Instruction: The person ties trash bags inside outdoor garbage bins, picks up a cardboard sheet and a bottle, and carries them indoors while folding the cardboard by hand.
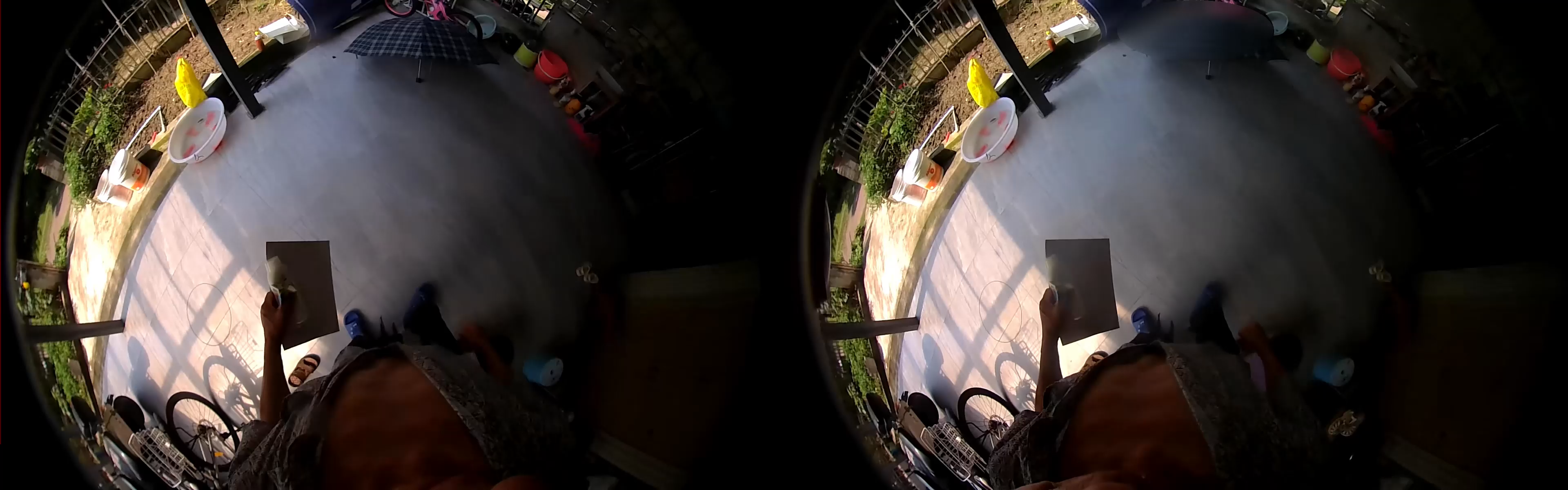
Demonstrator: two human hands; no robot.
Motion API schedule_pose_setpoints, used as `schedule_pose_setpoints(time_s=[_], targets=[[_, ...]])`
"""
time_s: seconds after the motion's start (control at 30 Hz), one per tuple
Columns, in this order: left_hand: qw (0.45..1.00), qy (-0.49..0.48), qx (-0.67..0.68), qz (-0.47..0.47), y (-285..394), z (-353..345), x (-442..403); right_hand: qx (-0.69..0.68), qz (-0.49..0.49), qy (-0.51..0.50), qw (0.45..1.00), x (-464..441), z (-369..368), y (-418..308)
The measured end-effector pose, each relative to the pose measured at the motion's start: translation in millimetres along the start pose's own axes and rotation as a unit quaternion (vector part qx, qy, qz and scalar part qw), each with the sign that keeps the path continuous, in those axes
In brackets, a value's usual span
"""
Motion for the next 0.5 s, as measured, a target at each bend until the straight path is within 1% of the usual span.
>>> schedule_pose_setpoints(time_s=[0.03, 0.07, 0.1, 0.13, 0.27, 0.33, 0.4, 0.5], targets=[[1.0, -0.016, -0.009, -0.018, 24.2, -20.7, -25.0, -0.128, -0.026, 0.007, 0.991, 15.5, -2.0, 21.1], [0.999, -0.033, -0.017, -0.035, 49.1, -45.2, -48.9, -0.233, -0.053, 0.023, 0.971, 32.4, -2.6, 42.1], [0.997, -0.049, -0.024, -0.052, 73.5, -72.6, -71.4, -0.299, -0.066, 0.035, 0.951, 45.9, -3.7, 61.1], [0.994, -0.08, 0.021, -0.074, 98.6, -103.1, -92.0, -0.336, -0.075, 0.043, 0.938, 55.2, -4.4, 82.3], [0.98, -0.156, 0.063, -0.111, 194.1, -229.7, -153.8, -0.447, -0.098, 0.067, 0.886, 88.3, 6.7, 155.8], [0.973, -0.189, 0.084, -0.104, 270.2, -295.1, -165.3, -0.499, -0.099, 0.084, 0.857, 98.2, 22.3, 189.9], [0.965, -0.225, 0.095, -0.098, 350.2, -356.4, -174.8, -0.553, -0.093, 0.113, 0.82, 106.6, 54.4, 211.7], [0.938, -0.305, 0.114, -0.121, 427.0, -441.3, -198.2, -0.628, -0.055, 0.177, 0.756, 116.4, 142.8, 236.5]])
Point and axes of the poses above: each hand's wrist, its own x-axis away from the middle knuckle, its own z-axis out of the back of the hand, y = z × x, the point moved 9 cm from there along -x, towards the middle knuckle, and after that the axes turned 15 degrees about -y, right-handed, at the moved point
